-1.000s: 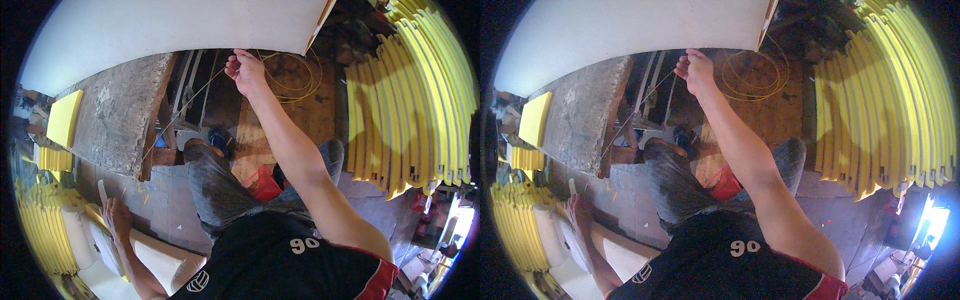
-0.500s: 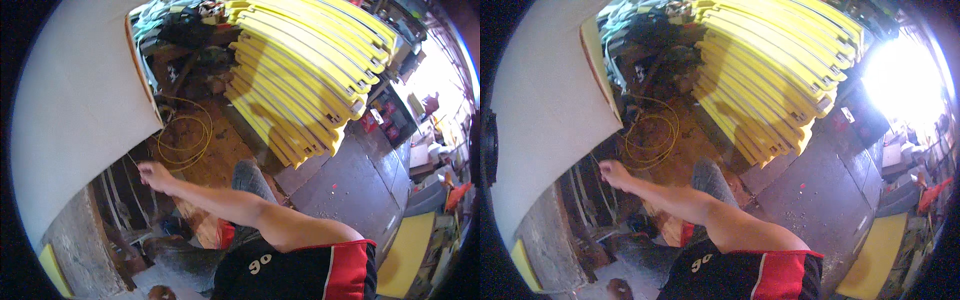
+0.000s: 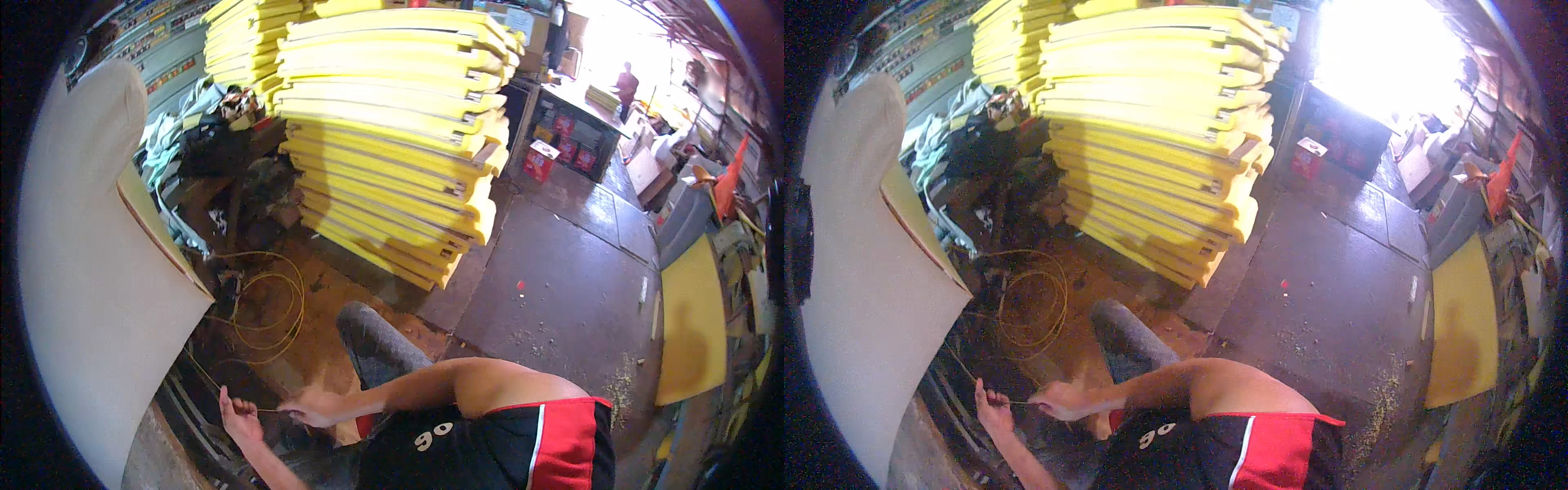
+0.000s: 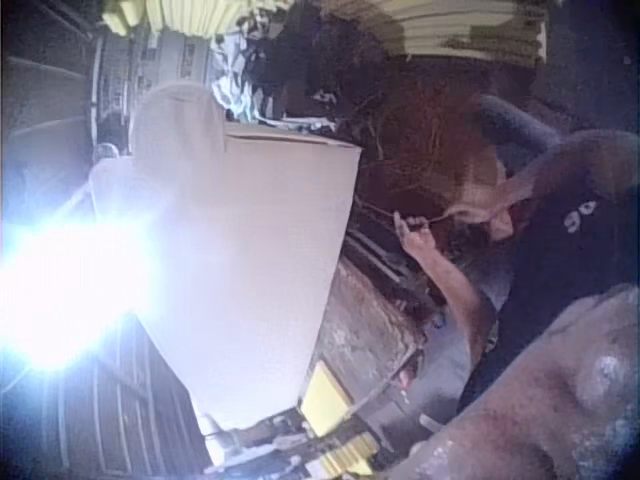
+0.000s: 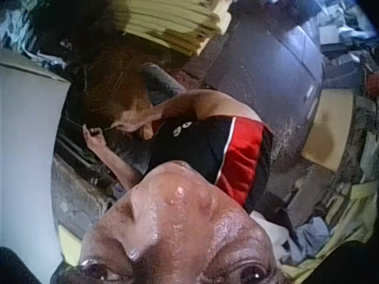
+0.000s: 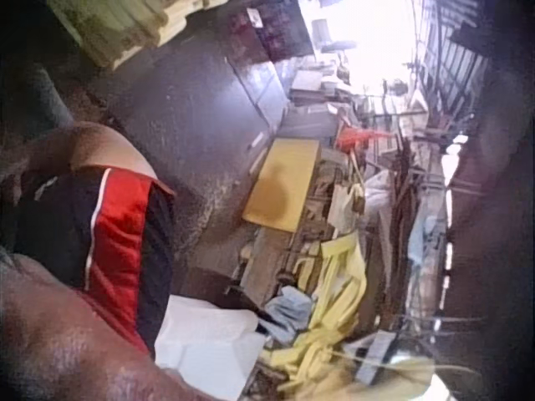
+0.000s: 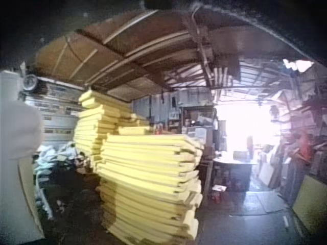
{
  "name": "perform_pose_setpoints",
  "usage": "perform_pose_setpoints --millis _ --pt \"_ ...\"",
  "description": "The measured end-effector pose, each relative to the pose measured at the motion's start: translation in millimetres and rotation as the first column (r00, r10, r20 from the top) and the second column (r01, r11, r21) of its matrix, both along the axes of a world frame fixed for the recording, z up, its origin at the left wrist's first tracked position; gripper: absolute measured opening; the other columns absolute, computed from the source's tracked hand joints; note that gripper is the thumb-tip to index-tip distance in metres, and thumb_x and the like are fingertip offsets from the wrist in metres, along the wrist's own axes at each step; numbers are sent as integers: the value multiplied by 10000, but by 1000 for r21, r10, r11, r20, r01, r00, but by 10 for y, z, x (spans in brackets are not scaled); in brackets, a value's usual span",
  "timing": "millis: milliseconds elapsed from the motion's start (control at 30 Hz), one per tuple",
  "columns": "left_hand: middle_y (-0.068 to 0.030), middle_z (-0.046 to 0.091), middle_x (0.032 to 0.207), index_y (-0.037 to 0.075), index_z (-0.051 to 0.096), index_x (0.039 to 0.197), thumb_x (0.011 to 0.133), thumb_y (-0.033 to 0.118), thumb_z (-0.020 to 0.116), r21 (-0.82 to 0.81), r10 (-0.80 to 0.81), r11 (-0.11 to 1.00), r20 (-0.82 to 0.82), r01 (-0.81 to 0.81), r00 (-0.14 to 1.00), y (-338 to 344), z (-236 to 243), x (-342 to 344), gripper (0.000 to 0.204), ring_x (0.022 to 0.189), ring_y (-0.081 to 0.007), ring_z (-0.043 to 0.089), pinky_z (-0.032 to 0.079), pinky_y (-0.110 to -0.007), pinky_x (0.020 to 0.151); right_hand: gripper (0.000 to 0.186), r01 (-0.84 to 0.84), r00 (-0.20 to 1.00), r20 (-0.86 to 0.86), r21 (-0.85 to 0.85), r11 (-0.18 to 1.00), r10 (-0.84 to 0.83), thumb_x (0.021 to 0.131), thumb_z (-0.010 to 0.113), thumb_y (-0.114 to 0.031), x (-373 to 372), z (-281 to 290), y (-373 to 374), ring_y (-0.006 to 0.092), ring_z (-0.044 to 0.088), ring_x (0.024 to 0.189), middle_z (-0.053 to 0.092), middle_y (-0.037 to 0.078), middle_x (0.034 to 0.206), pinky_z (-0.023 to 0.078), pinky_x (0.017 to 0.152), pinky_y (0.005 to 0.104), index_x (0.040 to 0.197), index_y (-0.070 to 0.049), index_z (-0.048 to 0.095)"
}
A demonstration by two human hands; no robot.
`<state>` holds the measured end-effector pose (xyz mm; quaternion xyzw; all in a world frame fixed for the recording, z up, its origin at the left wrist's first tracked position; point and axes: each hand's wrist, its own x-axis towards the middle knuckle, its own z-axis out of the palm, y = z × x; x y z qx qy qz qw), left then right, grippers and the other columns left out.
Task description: The person sits on a low stool and uses red-handled scissors to cut a white thread from a large white foam piece. They then thread a needle and begin hand-stitching the foam, pulling the thread through the material repeatedly.
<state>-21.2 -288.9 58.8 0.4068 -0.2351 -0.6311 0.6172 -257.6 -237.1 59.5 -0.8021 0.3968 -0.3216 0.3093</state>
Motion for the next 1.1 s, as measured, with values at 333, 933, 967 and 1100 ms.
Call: perform_pose_setpoints --millis 333,933,967,1100 --pt "7 502 682 53 654 971 905 -16 496 -126 148 989 784 -79 602 -71 -339 260 185 587 -121 454 384 -285 557 403 401 850 -219 -322 858 -479 895 582 -246 -1563 -185 8 388 453 1267 552 174 1288 350 1067 515 1271 -101 591" --pt "-177 676 779 63 657 1065 896 180 571 97 -2 966 931 240 -365 -621 -719 463 223 676 -366 640 504 -461 603 485 484 731 -606 135 864 -315 857 612 -342 -1869 -550 -664 351 348 1350 429 133 1444 226 1116 577 1291 -126 586" --pt "-172 678 743 70 686 1059 909 243 572 75 38 958 925 278 -379 -639 -768 515 255 620 -371 630 507 -464 569 484 502 712 -638 171 848 -292 856 613 -345 -1936 -551 -751 350 354 1344 433 131 1442 229 1116 573 1287 -127 590" --pt "-157 683 754 89 686 1067 912 238 571 282 -80 919 817 275 -571 -583 -934 770 244 623 -359 634 507 -462 557 454 549 683 -669 204 810 -294 837 628 -345 -1898 -367 -967 374 353 1335 493 142 1377 241 1112 566 1222 -103 621"
